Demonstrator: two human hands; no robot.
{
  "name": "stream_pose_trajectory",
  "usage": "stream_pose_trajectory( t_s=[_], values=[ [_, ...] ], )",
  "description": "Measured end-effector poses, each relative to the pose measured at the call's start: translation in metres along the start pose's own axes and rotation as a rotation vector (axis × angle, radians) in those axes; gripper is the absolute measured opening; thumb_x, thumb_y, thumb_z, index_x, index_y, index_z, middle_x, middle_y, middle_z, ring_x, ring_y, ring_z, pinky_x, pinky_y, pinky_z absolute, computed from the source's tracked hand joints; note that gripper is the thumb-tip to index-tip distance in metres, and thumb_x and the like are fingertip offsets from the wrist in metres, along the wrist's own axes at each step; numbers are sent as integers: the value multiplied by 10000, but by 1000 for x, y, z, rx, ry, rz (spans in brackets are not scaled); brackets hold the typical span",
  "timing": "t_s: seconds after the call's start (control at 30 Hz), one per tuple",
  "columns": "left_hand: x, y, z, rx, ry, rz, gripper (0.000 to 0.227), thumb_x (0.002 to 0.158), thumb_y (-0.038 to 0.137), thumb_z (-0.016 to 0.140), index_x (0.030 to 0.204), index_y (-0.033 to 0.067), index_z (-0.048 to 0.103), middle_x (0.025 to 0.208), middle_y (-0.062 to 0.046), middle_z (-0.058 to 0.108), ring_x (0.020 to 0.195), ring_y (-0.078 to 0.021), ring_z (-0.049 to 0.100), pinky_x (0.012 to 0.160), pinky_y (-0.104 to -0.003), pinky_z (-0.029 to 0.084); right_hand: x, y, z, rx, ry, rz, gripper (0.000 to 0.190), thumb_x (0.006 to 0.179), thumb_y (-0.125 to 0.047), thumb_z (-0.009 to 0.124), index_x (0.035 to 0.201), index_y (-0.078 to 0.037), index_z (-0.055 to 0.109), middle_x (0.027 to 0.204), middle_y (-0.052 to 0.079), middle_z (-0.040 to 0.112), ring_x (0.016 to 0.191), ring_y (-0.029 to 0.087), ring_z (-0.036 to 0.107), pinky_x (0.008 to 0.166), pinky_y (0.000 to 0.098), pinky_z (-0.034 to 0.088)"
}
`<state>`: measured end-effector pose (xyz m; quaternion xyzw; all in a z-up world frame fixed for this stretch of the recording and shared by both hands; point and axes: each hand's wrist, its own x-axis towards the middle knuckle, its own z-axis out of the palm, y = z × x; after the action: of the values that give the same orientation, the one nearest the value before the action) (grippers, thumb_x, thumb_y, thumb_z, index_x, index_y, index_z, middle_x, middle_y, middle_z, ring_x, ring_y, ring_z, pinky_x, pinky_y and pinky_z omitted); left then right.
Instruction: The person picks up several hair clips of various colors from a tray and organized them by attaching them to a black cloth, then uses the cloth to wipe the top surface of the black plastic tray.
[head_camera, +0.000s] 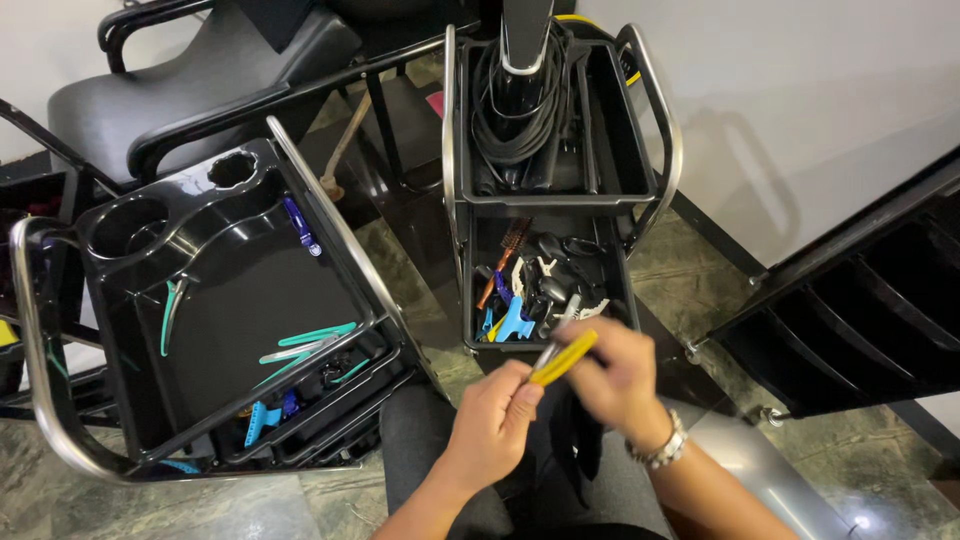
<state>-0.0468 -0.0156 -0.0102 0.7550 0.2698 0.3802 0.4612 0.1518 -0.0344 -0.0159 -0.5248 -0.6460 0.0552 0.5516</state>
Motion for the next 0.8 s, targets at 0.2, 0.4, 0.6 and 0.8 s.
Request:
stream_pose_trajectory(
  t_s=[0.2, 0.4, 0.6, 0.8],
  values=[
    [-2, -5, 0, 81, 54, -7, 309, 1055, 307, 514, 821, 106, 495, 700, -19, 499, 594, -183, 485, 551, -359, 354, -26, -12, 5, 275, -180, 50, 298, 904, -178, 693, 1150, -10, 703, 1006, 74, 786, 866, 170, 758, 806, 289, 603],
    [3, 12, 3, 75, 45, 3, 292, 1046, 297, 518, 845, 89, 559, 693, -12, 496, 551, -166, 465, 519, -345, 351, -33, -17, 5, 387, -29, 178, 440, 899, -183, 745, 1279, -33, 581, 1171, 94, 704, 969, 204, 785, 863, 297, 640],
    [5, 13, 0, 45, 23, -82, 324, 1037, 345, 539, 819, 105, 553, 664, 11, 480, 525, -121, 426, 500, -317, 330, -26, -14, 1, 487, -65, 295, 439, 883, -198, 771, 1197, -59, 496, 1085, 96, 688, 937, 177, 732, 861, 301, 604],
    [-3, 10, 1, -1, 0, -135, 360, 1040, 364, 549, 779, 121, 504, 654, 26, 443, 541, -104, 385, 514, -308, 307, -16, -8, -17, 272, -158, 282, 208, 870, -251, 772, 976, -76, 731, 939, 1, 778, 848, 90, 711, 802, 241, 566]
  ],
)
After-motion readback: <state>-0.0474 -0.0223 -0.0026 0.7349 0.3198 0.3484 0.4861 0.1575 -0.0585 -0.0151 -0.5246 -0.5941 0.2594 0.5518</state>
